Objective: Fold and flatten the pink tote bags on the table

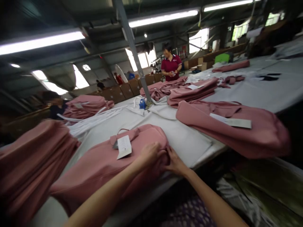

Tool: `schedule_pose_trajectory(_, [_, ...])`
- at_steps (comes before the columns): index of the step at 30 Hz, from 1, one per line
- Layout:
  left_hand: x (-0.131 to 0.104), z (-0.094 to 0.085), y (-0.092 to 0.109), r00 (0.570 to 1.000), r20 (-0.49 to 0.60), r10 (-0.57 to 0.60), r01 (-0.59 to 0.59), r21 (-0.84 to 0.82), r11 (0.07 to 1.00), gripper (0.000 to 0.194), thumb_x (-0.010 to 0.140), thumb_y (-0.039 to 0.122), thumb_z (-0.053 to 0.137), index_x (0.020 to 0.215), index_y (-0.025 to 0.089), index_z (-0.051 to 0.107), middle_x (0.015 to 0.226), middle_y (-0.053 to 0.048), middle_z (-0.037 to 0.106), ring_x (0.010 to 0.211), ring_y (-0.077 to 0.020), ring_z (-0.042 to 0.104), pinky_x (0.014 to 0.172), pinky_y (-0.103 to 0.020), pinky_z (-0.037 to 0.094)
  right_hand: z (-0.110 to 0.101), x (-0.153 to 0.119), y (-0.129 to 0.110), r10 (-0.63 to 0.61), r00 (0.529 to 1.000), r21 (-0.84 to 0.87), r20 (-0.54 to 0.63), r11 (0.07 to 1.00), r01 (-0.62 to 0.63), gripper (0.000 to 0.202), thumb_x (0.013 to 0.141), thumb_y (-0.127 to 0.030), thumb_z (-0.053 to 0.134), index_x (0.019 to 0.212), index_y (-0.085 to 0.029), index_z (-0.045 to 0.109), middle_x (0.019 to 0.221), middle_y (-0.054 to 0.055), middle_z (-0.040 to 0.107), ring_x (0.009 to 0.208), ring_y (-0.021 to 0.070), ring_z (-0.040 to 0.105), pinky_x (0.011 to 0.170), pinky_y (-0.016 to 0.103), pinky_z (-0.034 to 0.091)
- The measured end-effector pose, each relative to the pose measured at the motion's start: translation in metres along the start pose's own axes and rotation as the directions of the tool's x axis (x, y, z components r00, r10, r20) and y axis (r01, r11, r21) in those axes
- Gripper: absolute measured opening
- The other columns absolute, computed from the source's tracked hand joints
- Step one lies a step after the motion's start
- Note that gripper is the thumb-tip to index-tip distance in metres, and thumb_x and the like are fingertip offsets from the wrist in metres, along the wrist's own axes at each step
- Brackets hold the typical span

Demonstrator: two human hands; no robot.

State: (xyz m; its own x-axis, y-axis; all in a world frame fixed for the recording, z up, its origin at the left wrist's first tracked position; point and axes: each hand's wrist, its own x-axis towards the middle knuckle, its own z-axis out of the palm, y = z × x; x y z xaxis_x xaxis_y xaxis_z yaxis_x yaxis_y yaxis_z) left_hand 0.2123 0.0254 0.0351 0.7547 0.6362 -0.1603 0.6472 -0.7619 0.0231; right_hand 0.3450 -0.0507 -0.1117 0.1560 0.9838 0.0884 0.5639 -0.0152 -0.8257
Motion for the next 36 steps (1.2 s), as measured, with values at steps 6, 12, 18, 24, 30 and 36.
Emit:
schedule_pose_trajectory(6, [-0.005, 0.009, -0.003, 0.999, 0.008, -0.046, 0.046, 0.069, 0.997, 0.079, 0.075, 0.066, 0.059, 0.124, 0.006, 0.046, 0.113, -0.022, 0.055, 0.107, -0.0389, 0.052, 0.085, -0.047, 0.045, 0.002, 0.001, 0.005, 0.01, 1.0, 0.05, -0.028, 0.999, -0.009, 0.122, 0.056, -0.049, 0.083, 0.15, -0.013, 0.014, 0.154, 0.023, 0.015, 0.142, 0.0343, 0.013, 0.116, 0.053, 0.017])
schedule_pose_trajectory(12, [-0.006, 0.022, 0.003, 0.985, 0.021, 0.172, -0.174, 0.113, 0.978, 0.036, 0.075, 0.055, 0.065, 0.095, 0.025, 0.065, 0.108, -0.01, 0.06, 0.099, -0.0324, 0.056, 0.079, -0.04, 0.042, 0.0, 0.0, -0.004, -0.038, 0.998, 0.066, -0.056, 0.997, 0.042, 0.125, 0.049, -0.049, 0.086, 0.148, -0.012, 0.02, 0.147, 0.022, 0.03, 0.137, 0.0338, 0.028, 0.115, 0.049, 0.024])
schedule_pose_trajectory(18, [0.006, 0.014, -0.02, 0.968, -0.086, 0.236, -0.228, 0.1, 0.969, 0.026, 0.094, 0.041, 0.046, 0.083, 0.023, 0.061, 0.078, -0.002, 0.066, 0.072, -0.0209, 0.062, 0.061, -0.03, 0.035, -0.003, -0.004, -0.005, 0.027, 0.997, 0.111, -0.072, 0.994, -0.018, 0.124, 0.049, -0.051, 0.086, 0.147, -0.008, 0.024, 0.148, 0.024, 0.028, 0.138, 0.0348, 0.025, 0.115, 0.049, 0.022])
schedule_pose_trajectory(24, [0.0, -0.041, -0.051, 0.918, -0.388, 0.078, -0.044, 0.095, 0.995, 0.038, 0.1, 0.045, 0.033, 0.078, 0.02, 0.052, 0.081, -0.002, 0.065, 0.076, -0.0198, 0.061, 0.064, -0.03, 0.031, -0.017, 0.005, -0.043, 0.089, 0.981, 0.265, -0.171, 0.963, -0.041, 0.127, 0.053, -0.051, 0.084, 0.15, -0.015, 0.01, 0.151, 0.019, 0.026, 0.138, 0.0293, 0.028, 0.114, 0.044, 0.028])
schedule_pose_trajectory(30, [-0.007, -0.065, -0.047, 0.841, -0.541, 0.006, 0.042, 0.076, 0.996, 0.038, 0.099, 0.047, 0.037, 0.074, 0.021, 0.05, 0.073, 0.0, 0.063, 0.067, -0.017, 0.059, 0.059, -0.029, 0.028, -0.043, 0.037, -0.089, 0.075, 0.895, 0.26, -0.44, 0.964, 0.048, 0.11, 0.04, -0.036, 0.089, 0.137, -0.022, 0.038, 0.139, 0.009, 0.042, 0.129, 0.0272, 0.04, 0.108, 0.039, 0.036])
schedule_pose_trajectory(36, [-0.001, -0.07, -0.041, 0.876, -0.478, -0.062, 0.099, 0.053, 0.994, 0.038, 0.099, 0.047, 0.032, 0.086, 0.021, 0.056, 0.086, -0.005, 0.066, 0.079, -0.0223, 0.062, 0.064, -0.031, 0.033, -0.037, 0.038, -0.091, 0.172, 0.865, 0.212, -0.471, 0.974, -0.078, 0.036, 0.068, -0.054, 0.07, 0.073, -0.02, 0.061, 0.067, -0.001, 0.061, 0.067, 0.0198, 0.057, 0.059, 0.029, 0.043])
